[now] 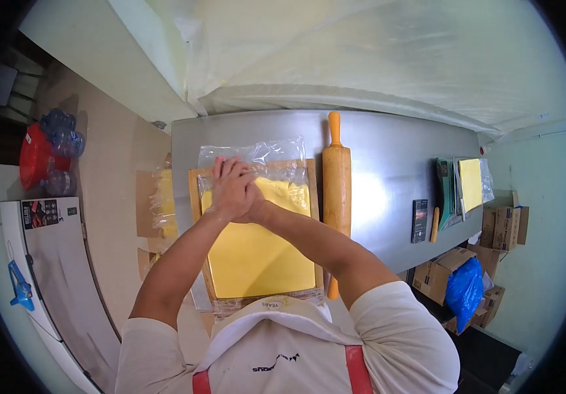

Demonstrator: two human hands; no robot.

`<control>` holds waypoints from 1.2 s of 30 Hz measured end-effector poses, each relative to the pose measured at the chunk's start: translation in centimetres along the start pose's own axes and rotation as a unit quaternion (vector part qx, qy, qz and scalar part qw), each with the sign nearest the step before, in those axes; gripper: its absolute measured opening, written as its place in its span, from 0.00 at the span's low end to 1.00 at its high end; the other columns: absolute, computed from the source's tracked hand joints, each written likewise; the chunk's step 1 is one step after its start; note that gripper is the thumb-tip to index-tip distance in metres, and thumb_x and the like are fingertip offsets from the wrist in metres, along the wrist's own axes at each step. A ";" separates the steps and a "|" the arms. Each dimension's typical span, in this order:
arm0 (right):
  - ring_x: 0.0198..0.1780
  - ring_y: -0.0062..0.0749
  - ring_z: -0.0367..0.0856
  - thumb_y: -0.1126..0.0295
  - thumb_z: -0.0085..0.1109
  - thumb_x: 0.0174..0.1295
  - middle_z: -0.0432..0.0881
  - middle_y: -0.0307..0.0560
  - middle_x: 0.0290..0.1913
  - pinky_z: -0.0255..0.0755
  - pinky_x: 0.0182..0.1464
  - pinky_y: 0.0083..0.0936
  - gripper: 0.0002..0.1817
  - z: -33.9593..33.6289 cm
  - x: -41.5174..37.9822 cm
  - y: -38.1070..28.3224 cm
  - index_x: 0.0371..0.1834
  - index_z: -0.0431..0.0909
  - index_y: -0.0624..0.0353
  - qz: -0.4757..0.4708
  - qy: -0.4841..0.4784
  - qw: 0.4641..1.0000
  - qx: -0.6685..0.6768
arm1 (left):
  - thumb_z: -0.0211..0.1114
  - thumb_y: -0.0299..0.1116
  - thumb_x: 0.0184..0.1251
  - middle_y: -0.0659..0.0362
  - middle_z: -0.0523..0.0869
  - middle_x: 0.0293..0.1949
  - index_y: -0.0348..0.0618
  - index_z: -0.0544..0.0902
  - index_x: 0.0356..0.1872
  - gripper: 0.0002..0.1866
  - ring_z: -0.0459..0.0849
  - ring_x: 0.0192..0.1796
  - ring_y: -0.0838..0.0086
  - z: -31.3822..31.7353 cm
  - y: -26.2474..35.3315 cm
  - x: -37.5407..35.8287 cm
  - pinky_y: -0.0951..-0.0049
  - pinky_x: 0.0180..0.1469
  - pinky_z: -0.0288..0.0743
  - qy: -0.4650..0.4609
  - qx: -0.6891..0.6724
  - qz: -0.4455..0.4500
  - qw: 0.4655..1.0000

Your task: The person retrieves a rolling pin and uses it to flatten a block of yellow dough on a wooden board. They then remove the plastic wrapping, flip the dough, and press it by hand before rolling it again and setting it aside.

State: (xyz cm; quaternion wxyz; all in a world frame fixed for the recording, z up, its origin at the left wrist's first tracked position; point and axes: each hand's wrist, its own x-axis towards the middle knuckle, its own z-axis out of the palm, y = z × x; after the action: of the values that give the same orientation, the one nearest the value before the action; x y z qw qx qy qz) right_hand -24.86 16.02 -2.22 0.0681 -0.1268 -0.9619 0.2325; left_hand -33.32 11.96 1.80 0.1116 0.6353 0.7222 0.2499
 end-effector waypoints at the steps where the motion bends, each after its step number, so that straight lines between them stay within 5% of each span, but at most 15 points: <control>1: 0.74 0.59 0.51 0.53 0.54 0.56 0.53 0.66 0.75 0.48 0.75 0.46 0.45 -0.3 -0.3 0.2 0.74 0.52 0.66 0.001 -0.003 1.000 -0.001 | 0.60 0.35 0.54 0.58 0.81 0.50 0.46 0.88 0.37 0.12 0.69 0.65 0.60 0.4 0.4 0.2 0.48 0.76 0.44 0.001 0.001 0.014 1.000; 19: 0.77 0.58 0.46 0.50 0.56 0.55 0.46 0.66 0.77 0.46 0.76 0.47 0.50 -2.3 -3.5 3.3 0.77 0.47 0.64 0.028 -0.003 0.999 -0.028 | 0.57 0.37 0.56 0.56 0.78 0.58 0.46 0.87 0.38 0.14 0.60 0.73 0.55 4.2 2.7 2.4 0.45 0.77 0.39 -0.033 -0.013 -0.015 0.999; 28: 0.78 0.56 0.43 0.51 0.55 0.56 0.46 0.64 0.78 0.43 0.77 0.44 0.49 -3.2 -6.2 4.8 0.77 0.46 0.65 0.021 0.017 0.999 0.016 | 0.57 0.35 0.55 0.55 0.78 0.60 0.45 0.86 0.40 0.14 0.61 0.73 0.53 6.1 5.6 1.9 0.41 0.76 0.39 0.013 -0.051 -0.002 0.999; 36: 0.79 0.53 0.42 0.52 0.55 0.57 0.47 0.61 0.78 0.42 0.78 0.40 0.47 -4.0 -6.7 5.1 0.77 0.48 0.64 0.016 0.022 0.999 0.027 | 0.57 0.35 0.55 0.56 0.76 0.60 0.43 0.85 0.44 0.17 0.62 0.72 0.56 6.2 6.5 2.5 0.41 0.76 0.39 -0.046 -0.009 -0.019 0.999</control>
State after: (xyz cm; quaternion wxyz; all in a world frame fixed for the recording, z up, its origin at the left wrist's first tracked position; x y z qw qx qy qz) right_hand -16.64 20.31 -1.58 0.0890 -0.1456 -0.9512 0.2570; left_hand -25.20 16.20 0.20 0.1548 0.6308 0.7263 0.2249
